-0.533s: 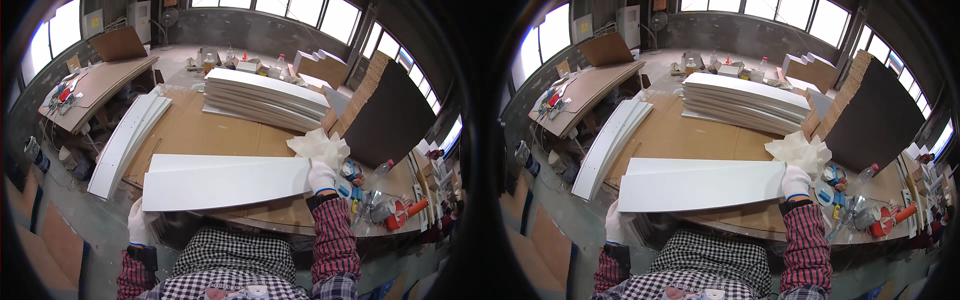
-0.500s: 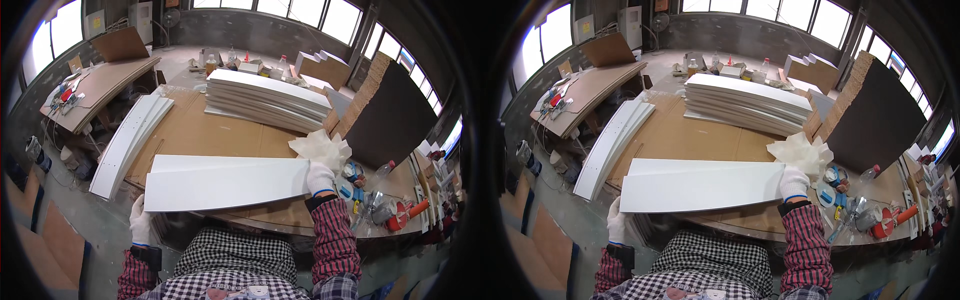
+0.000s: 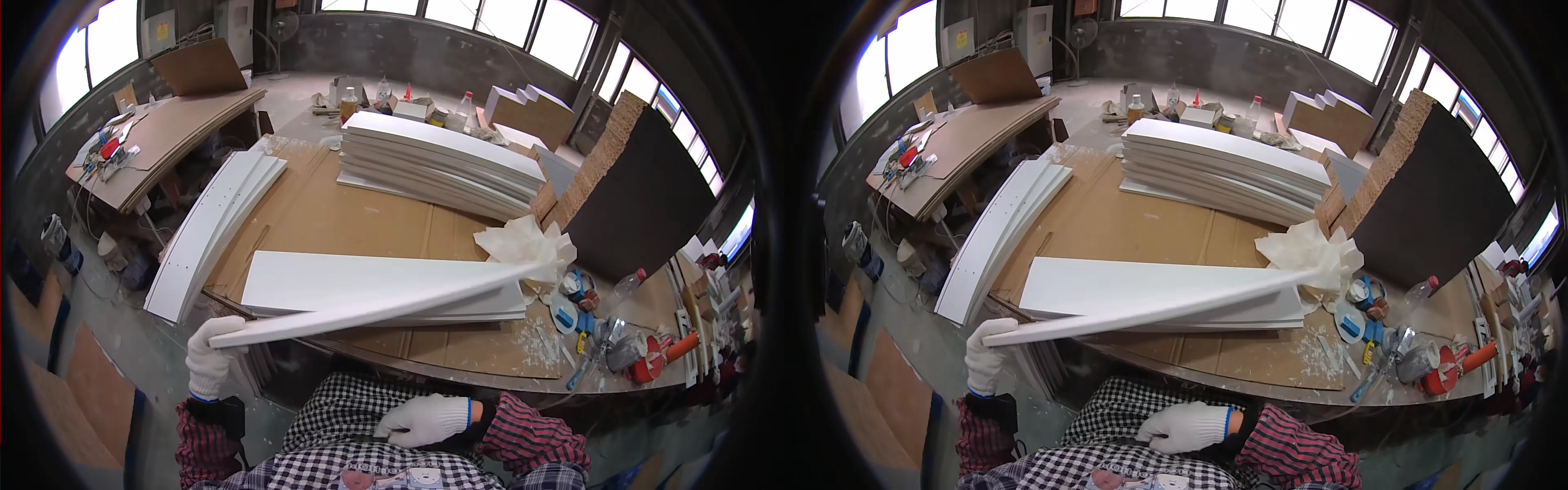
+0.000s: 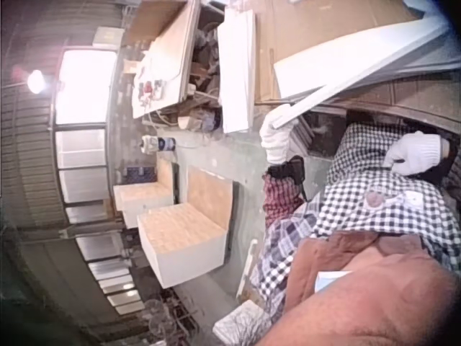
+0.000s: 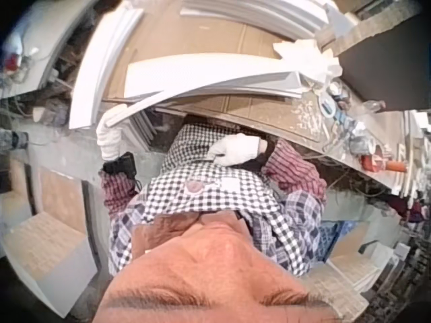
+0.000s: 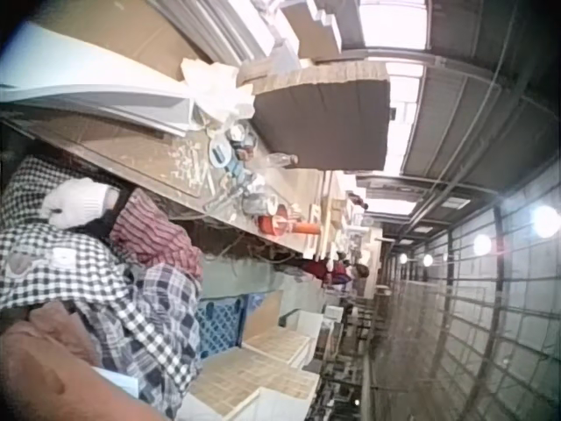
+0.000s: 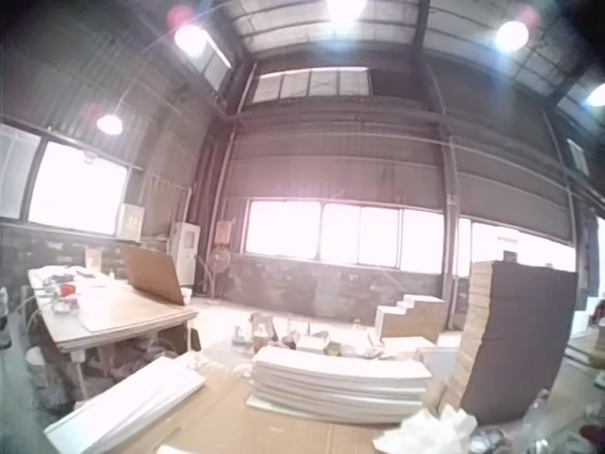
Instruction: The person scrapes the edges of white rectangular boards using a metal scraper. They handle the boards one by one, flipping them over to scrape different sides and edges. The person stacks the processed boards on the table.
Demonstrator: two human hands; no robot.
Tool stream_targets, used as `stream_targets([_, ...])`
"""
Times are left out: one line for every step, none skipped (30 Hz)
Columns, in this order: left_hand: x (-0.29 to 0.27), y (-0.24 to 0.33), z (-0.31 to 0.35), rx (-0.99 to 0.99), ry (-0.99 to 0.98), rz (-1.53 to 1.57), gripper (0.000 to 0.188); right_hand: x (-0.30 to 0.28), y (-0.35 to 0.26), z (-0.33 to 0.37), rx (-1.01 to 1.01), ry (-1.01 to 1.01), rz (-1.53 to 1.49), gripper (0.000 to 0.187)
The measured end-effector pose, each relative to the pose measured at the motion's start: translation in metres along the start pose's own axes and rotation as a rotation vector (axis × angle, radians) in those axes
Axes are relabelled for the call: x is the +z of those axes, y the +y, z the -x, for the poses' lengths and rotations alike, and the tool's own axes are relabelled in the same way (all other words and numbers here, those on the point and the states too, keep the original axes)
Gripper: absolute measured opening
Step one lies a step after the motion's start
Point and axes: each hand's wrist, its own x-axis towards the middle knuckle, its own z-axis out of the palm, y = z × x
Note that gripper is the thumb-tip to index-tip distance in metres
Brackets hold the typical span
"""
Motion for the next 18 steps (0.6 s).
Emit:
stream_targets([-0.005, 0.013, 0.001, -0.184, -0.056, 0.172, 0.03, 0.009, 0.007, 0.002, 0.028, -0.074, -0.146, 0.035])
stream_targets([0.002, 0.029, 0.002, -0.204, 0.016, 0.305, 0.033, 0.013, 0.008, 0.002, 0.042, -0.109, -0.185, 0.035])
stream_targets([0.009, 0.039, 0.002, -0.293, 0.027, 0.356, 0.035, 0.014, 0.008, 0.002, 0.056, -0.146, -0.225, 0.034])
stream_targets([0.013, 0.047, 0.002, -0.378, 0.041, 0.406, 0.038, 0.012, 0.003, 0.005, 0.09, -0.084, -0.2, 0.033])
stream_targets([0.014, 0.05, 0.004, -0.463, 0.055, 0.457, 0.041, 0.005, -0.004, 0.01, 0.123, -0.023, -0.176, 0.032])
stream_targets([0.014, 0.041, 0.008, -0.493, 0.03, 0.411, 0.045, -0.002, -0.009, 0.014, 0.153, 0.039, -0.156, 0.032])
stream_targets([0.014, 0.034, 0.015, -0.533, 0.029, 0.447, 0.045, -0.012, -0.008, 0.018, 0.217, 0.104, -0.128, 0.03])
stream_targets([0.015, 0.027, 0.021, -0.57, 0.018, 0.483, 0.045, -0.022, -0.011, 0.027, 0.174, 0.286, -0.117, 0.029])
stream_targets([0.014, 0.022, 0.028, -0.612, 0.015, 0.516, 0.044, -0.034, -0.012, 0.035, 0.192, 0.463, -0.063, 0.029])
stream_targets([0.015, 0.019, 0.032, -0.628, 0.001, 0.553, 0.046, -0.044, 0.004, 0.039, 0.158, 0.642, -0.011, 0.027])
stream_targets([0.015, 0.012, 0.037, -0.652, 0.009, 0.582, 0.046, -0.055, 0.014, 0.044, 0.197, 0.853, 0.07, 0.026])
stream_targets([0.014, 0.002, 0.042, -0.676, 0.018, 0.61, 0.045, -0.075, 0.02, 0.05, 0.39, 0.889, 0.045, 0.024])
stream_targets([0.017, -0.006, 0.039, -0.689, 0.002, 0.654, 0.045, -0.086, 0.051, 0.058, 0.404, 1.071, 0.118, 0.025])
stream_targets([0.018, -0.002, 0.041, -0.675, 0.019, 0.675, 0.045, -0.106, 0.059, 0.064, 0.61, 1.124, 0.34, 0.028])
stream_targets([0.021, 0.003, 0.042, -0.66, 0.031, 0.7, 0.046, -0.123, 0.071, 0.07, 0.685, 1.176, 0.307, 0.029])
stream_targets([0.023, 0.006, 0.041, -0.643, 0.034, 0.731, 0.047, -0.135, 0.094, 0.079, 0.682, 1.259, 0.442, 0.029])
stream_targets([0.024, 0.005, 0.041, -0.646, 0.031, 0.756, 0.05, -0.146, 0.109, 0.085, 0.781, 1.258, 0.485, 0.029])
stream_targets([0.023, 0.002, 0.043, -0.65, 0.031, 0.779, 0.054, -0.157, 0.12, 0.088, 0.878, 1.252, 0.526, 0.028])
